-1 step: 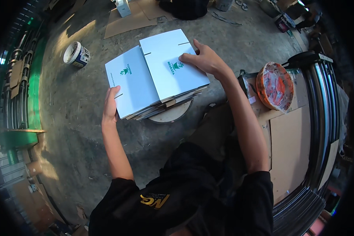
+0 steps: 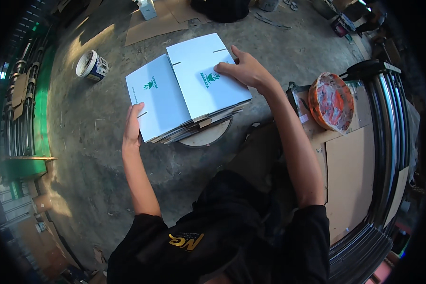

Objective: The person folds flaps on cardboard box blanks, aligns and stacks them, and places the stack onto an adjacent pile. The person then takes another batch of cardboard blanks from a pile and bends them along their crease lines.

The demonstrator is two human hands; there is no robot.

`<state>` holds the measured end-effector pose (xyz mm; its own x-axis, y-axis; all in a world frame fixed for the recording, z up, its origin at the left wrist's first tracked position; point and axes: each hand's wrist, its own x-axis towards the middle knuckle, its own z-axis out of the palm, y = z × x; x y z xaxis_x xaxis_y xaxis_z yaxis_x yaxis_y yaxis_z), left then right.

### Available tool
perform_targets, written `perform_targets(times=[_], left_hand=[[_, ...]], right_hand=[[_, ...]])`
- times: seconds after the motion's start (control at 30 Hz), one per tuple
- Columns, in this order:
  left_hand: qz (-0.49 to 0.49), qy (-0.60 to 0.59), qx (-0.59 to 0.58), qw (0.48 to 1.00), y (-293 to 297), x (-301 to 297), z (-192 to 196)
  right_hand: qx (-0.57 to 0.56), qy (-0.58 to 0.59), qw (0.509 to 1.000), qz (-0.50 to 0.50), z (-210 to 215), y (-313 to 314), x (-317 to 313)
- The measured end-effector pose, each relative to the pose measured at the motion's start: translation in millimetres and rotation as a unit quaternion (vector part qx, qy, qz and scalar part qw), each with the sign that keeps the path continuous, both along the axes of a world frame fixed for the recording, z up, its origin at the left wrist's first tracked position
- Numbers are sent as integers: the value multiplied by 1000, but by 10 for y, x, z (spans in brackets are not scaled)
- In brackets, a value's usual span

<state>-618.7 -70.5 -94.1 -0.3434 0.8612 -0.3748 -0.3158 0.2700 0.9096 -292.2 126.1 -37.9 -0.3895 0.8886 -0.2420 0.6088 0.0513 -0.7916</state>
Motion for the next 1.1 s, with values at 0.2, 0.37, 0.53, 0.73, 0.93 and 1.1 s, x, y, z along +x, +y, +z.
perform_targets(times=[0.2, 0.37, 0.53, 0.73, 0.93, 1.1], left_hand=[[-33, -34, 18, 999, 41, -89, 32], [-37, 2, 54, 998, 32, -66, 134], [-35, 45, 56, 997, -11, 11, 230], [-20, -25, 31, 999, -38, -34, 135], [-4, 18, 43, 999, -51, -44, 60], [-40, -9, 37, 998, -7, 89, 57]], right_hand=[[-14, 45, 999, -24, 19, -60, 16], [-36, 92, 995, -25, 94, -168, 34], [-51, 105, 993, -29, 94, -188, 87], [-119, 143, 980, -67, -82, -61, 125], [-192, 288, 938, -28, -118, -72, 207], [-143, 296, 945, -8, -429, 39, 118]])
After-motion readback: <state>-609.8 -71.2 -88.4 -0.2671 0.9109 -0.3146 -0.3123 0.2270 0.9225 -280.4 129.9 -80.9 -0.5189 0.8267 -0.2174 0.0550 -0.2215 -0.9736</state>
